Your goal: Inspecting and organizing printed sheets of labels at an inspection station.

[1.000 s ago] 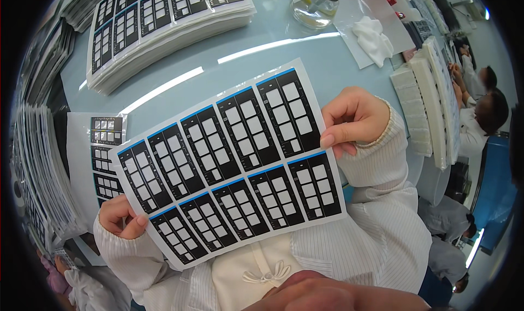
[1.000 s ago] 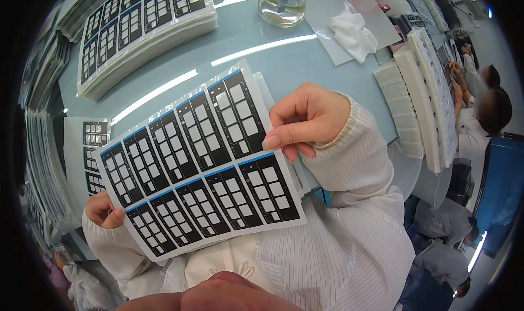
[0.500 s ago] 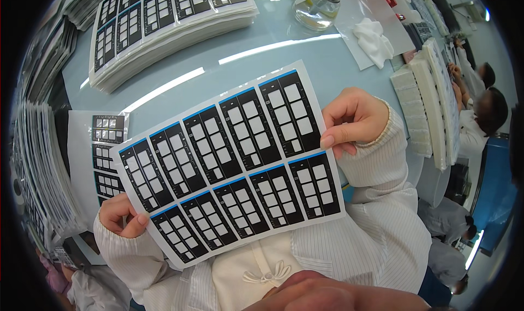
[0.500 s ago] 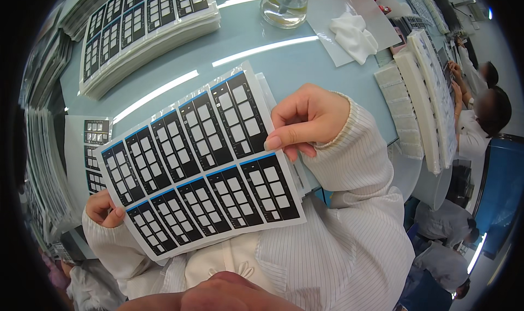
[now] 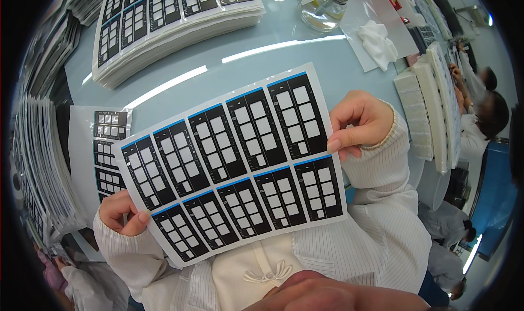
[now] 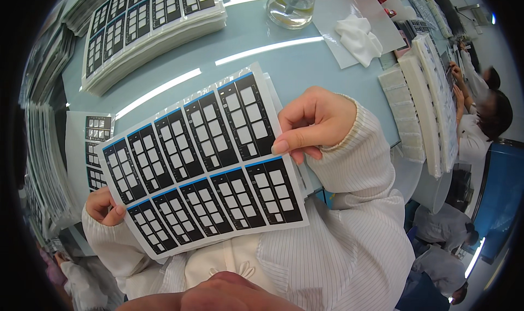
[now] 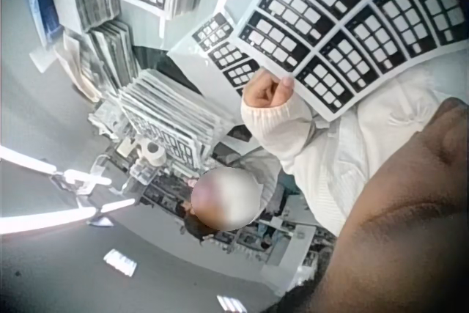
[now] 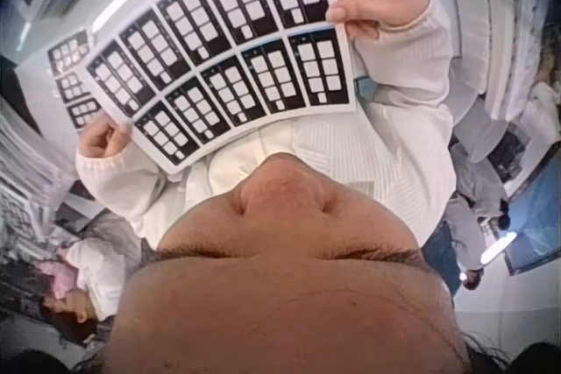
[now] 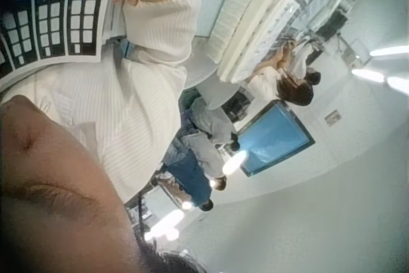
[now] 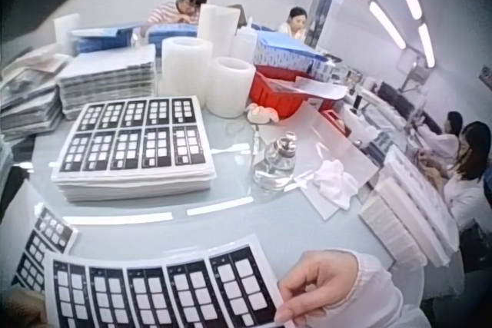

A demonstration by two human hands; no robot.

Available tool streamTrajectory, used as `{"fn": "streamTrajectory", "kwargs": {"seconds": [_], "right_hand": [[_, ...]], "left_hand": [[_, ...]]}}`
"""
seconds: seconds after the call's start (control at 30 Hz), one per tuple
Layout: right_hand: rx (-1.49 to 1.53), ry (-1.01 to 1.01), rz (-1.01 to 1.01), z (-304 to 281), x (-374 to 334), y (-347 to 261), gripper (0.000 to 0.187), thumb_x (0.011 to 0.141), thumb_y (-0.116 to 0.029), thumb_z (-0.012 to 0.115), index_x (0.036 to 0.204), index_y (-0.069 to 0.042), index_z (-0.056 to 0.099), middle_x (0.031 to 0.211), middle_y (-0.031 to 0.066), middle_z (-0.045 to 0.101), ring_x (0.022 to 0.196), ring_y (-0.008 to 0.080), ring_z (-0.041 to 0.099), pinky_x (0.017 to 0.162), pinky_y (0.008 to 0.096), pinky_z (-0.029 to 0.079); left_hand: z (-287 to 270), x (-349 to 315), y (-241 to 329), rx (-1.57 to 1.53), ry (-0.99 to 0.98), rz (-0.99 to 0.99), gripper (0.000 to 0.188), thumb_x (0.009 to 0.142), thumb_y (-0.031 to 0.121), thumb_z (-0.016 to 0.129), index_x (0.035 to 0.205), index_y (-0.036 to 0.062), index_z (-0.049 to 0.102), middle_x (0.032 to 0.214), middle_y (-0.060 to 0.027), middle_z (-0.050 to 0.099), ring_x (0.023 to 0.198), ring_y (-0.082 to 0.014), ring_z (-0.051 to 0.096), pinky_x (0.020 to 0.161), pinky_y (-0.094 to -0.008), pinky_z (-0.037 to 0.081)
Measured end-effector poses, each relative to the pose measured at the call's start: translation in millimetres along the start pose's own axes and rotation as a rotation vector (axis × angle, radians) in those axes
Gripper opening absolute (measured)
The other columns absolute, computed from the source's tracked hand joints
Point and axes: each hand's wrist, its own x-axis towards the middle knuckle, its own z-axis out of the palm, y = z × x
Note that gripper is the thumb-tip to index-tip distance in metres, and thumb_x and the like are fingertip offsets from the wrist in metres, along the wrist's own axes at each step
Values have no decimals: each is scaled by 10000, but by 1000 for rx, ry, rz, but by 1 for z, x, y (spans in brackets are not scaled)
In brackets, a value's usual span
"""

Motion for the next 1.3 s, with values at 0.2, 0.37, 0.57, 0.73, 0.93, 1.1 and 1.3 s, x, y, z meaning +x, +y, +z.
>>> {"fn": "streamTrajectory", "kwargs": {"seconds": [0.2,0.37,0.57,0.73,0.93,1.1,1.3], "right_hand": [[-27,-31,-15,1,2,-3,141,812,-90,648,725,20,627,597,67,612,415,58,483,391,179,360],[-12,-39,-40,-1,3,-1,139,807,-79,651,715,21,621,596,65,610,415,61,486,389,178,357],[-35,-52,-92,-3,2,2,152,821,-65,631,701,24,610,596,74,612,416,67,495,385,179,356],[11,-88,-119,-5,5,1,166,825,-71,628,695,27,598,599,85,614,414,74,505,380,182,368],[26,-50,-92,-3,3,1,176,838,-80,613,697,23,594,601,94,615,413,76,509,375,177,373],[62,-33,-87,-3,3,3,176,840,-89,612,708,25,591,602,96,616,415,76,515,375,173,380],[85,-12,-66,-2,4,0,184,840,-91,607,698,23,583,599,102,615,410,80,519,372,175,379]], "left_hand": [[1,-2,2,-15,6,45,251,779,162,635,606,5,541,670,-83,616,582,-158,560,565,-269,437],[1,-3,0,-32,12,49,244,775,148,636,604,4,537,672,-87,616,579,-156,555,564,-267,433],[-1,2,5,-43,-27,-26,293,798,191,623,592,6,528,713,-96,625,621,-161,566,600,-268,431],[7,-7,19,-82,80,-140,223,744,170,635,635,-13,570,650,-60,596,547,-101,496,494,-221,360],[0,-3,9,-61,-16,-143,330,811,195,618,560,28,485,707,-91,627,621,-152,560,594,-267,424],[4,-1,7,-89,-1,-93,328,818,189,612,559,35,482,694,-78,618,608,-144,545,583,-265,418],[0,-7,2,5,-13,-73,328,823,191,610,561,39,486,686,-68,612,606,-145,541,588,-273,419]]}}
